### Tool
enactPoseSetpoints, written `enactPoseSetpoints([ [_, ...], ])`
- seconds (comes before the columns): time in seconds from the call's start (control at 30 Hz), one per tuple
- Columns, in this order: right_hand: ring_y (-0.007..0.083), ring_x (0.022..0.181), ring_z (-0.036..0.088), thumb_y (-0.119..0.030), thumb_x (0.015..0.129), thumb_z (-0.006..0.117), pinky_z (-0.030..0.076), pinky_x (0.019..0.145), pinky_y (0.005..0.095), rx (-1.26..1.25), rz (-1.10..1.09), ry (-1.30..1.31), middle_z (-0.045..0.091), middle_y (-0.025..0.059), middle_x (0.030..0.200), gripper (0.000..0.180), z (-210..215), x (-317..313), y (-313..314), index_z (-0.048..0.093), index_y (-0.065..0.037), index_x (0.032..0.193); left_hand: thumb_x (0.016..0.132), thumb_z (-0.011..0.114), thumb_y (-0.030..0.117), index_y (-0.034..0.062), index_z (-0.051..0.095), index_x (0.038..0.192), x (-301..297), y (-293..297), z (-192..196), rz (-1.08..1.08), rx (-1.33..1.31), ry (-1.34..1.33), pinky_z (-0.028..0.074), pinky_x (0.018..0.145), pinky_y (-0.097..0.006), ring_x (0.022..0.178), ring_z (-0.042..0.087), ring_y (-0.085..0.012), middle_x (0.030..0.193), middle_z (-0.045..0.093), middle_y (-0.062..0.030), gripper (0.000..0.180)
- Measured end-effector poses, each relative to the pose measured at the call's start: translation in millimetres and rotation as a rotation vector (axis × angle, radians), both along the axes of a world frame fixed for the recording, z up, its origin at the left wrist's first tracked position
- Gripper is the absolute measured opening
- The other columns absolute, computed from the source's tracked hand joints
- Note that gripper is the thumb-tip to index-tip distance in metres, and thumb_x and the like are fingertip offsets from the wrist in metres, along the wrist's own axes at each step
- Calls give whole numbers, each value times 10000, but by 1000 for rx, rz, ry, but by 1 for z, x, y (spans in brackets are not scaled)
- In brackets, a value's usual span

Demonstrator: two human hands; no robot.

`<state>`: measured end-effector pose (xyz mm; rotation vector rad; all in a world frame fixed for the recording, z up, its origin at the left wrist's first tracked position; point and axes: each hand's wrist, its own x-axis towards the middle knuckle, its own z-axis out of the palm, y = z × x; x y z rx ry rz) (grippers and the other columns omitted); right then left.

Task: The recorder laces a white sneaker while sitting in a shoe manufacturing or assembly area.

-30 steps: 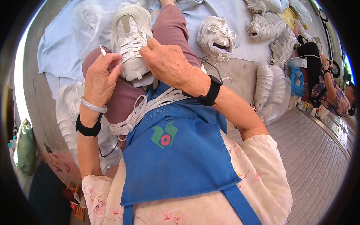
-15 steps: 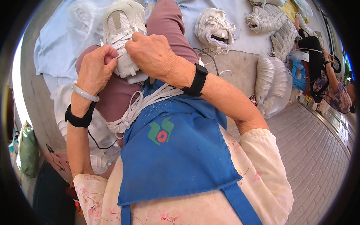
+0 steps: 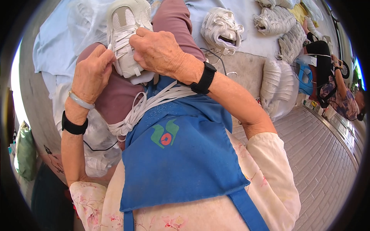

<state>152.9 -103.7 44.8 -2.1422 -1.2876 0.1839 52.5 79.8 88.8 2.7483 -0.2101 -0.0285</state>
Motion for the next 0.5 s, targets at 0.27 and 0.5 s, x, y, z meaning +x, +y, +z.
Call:
enactPoseSetpoints([
  [0.27, 304, 684, 609, -103, 726, 575, 494, 630, 388, 159, -30, 298, 595, 132, 745, 104, -6, 10, 1, 609, -24, 786, 804, 628, 71, 24, 577, 856, 12, -5, -4, 202, -401, 47, 472, 626, -387, 701, 589, -315, 798, 577, -139, 87],
  [0.5, 290, 682, 607, -102, 724, 564, 488, 645, 366, 99, -8, 501, 607, 146, 726, 120, 0, 17, -2, 622, -20, 789, 795, 627, 100, 5, 590, 798, 17, -9, -8, 285, -372, 247, 477, 669, -410, 745, 601, -346, 795, 615, -166, 102],
])
